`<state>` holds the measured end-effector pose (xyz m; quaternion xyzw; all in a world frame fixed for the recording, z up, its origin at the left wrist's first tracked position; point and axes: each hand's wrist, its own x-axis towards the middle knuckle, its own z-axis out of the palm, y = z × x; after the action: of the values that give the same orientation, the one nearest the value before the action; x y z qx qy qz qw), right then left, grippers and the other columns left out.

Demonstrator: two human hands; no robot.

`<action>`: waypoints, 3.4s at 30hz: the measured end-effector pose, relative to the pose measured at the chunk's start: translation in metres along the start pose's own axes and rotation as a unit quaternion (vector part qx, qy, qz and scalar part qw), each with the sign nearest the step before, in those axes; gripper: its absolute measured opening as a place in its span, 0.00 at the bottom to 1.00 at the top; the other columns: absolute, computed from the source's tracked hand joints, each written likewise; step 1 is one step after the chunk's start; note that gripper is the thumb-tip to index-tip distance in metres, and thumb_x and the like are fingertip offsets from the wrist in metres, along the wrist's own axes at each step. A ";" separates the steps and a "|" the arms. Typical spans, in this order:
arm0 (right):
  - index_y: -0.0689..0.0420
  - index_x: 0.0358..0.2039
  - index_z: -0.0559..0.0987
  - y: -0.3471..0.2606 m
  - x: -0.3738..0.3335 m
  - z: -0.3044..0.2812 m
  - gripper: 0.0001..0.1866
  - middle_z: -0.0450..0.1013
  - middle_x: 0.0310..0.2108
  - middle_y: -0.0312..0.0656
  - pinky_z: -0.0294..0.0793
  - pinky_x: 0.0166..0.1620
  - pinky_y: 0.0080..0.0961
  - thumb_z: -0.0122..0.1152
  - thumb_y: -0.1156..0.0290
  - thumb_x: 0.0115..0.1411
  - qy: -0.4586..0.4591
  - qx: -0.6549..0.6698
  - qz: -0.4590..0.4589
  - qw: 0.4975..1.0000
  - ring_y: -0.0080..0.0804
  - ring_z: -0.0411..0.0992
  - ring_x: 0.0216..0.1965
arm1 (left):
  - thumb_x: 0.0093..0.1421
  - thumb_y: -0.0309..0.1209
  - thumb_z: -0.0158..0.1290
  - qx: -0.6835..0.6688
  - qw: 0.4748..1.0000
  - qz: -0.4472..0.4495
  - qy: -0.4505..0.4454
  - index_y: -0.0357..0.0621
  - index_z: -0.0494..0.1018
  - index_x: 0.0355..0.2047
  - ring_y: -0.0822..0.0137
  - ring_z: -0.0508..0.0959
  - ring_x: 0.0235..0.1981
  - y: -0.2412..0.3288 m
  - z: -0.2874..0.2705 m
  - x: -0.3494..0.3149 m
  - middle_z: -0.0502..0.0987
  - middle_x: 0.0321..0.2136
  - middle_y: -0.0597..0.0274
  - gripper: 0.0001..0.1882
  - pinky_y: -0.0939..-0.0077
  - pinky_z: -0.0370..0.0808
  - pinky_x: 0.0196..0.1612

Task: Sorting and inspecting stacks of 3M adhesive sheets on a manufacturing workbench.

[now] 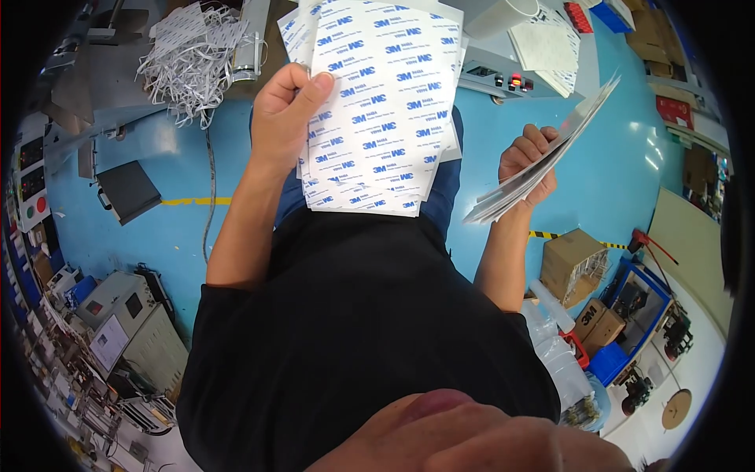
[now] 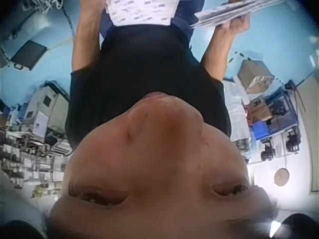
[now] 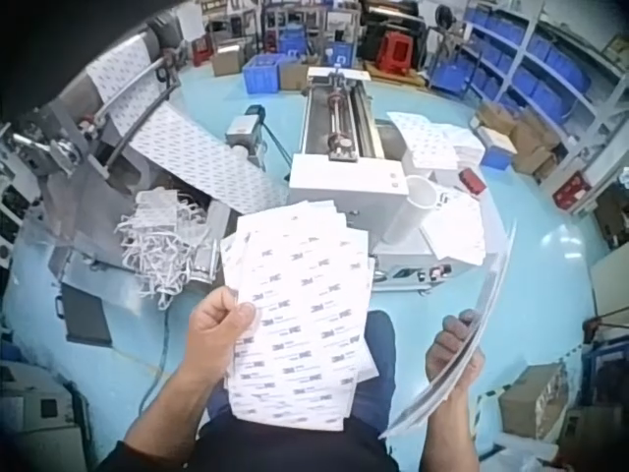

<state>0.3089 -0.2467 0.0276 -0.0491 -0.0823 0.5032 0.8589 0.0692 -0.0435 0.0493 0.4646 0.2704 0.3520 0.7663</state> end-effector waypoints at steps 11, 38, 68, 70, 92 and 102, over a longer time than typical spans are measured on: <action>0.58 0.40 0.69 0.003 -0.006 -0.011 0.12 0.60 0.24 0.32 0.54 0.30 0.20 0.55 0.75 0.54 0.110 -0.169 -0.101 0.974 0.21 0.57 0.26 | 0.56 0.23 0.54 -0.028 0.997 0.056 0.045 0.41 0.64 0.32 0.78 0.73 0.32 0.002 -0.004 0.006 0.74 0.30 0.59 0.09 0.86 0.71 0.35; 0.63 0.54 0.61 0.005 0.000 -0.005 0.22 0.65 0.49 0.48 0.71 0.47 0.29 0.49 0.76 0.59 0.170 -0.298 -0.066 0.937 0.35 0.69 0.46 | 0.59 0.36 0.54 0.143 0.989 -0.019 0.033 0.37 0.76 0.30 0.85 0.68 0.21 0.001 -0.003 -0.002 0.75 0.23 0.72 0.12 0.90 0.64 0.24; 0.60 0.43 0.69 -0.012 0.003 -0.017 0.17 0.68 0.33 0.38 0.76 0.39 0.19 0.58 0.82 0.52 -0.047 0.004 -0.010 0.999 0.27 0.71 0.35 | 0.61 0.42 0.50 0.008 0.991 -0.047 0.122 0.32 0.73 0.39 0.79 0.75 0.29 0.007 -0.008 0.006 0.77 0.31 0.61 0.21 0.89 0.71 0.32; 0.60 0.46 0.67 -0.007 0.000 -0.013 0.16 0.69 0.35 0.40 0.75 0.44 0.26 0.53 0.78 0.56 0.039 -0.072 -0.009 0.997 0.30 0.70 0.37 | 0.61 0.38 0.50 0.060 0.992 -0.023 0.113 0.34 0.73 0.39 0.80 0.75 0.29 0.003 -0.009 0.006 0.77 0.30 0.62 0.17 0.89 0.71 0.32; 0.65 0.56 0.58 0.051 0.019 0.013 0.29 0.67 0.49 0.53 0.72 0.49 0.35 0.56 0.79 0.54 0.164 -0.364 0.046 0.916 0.41 0.70 0.48 | 0.59 0.33 0.52 0.231 0.970 0.016 -0.066 0.29 0.75 0.34 0.77 0.72 0.30 -0.008 0.014 -0.014 0.75 0.31 0.60 0.15 0.82 0.68 0.32; 0.65 0.57 0.56 0.001 0.009 -0.010 0.25 0.64 0.52 0.54 0.68 0.54 0.46 0.47 0.75 0.61 0.185 -0.297 -0.055 0.935 0.46 0.66 0.52 | 0.60 0.29 0.51 0.025 0.997 0.005 0.079 0.42 0.70 0.23 0.87 0.66 0.21 0.001 -0.012 0.002 0.71 0.21 0.75 0.08 0.92 0.62 0.24</action>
<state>0.3149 -0.2384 0.0184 -0.3898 -0.0702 0.3900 0.8312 0.0611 -0.0351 0.0445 0.4560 0.3365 0.3840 0.7289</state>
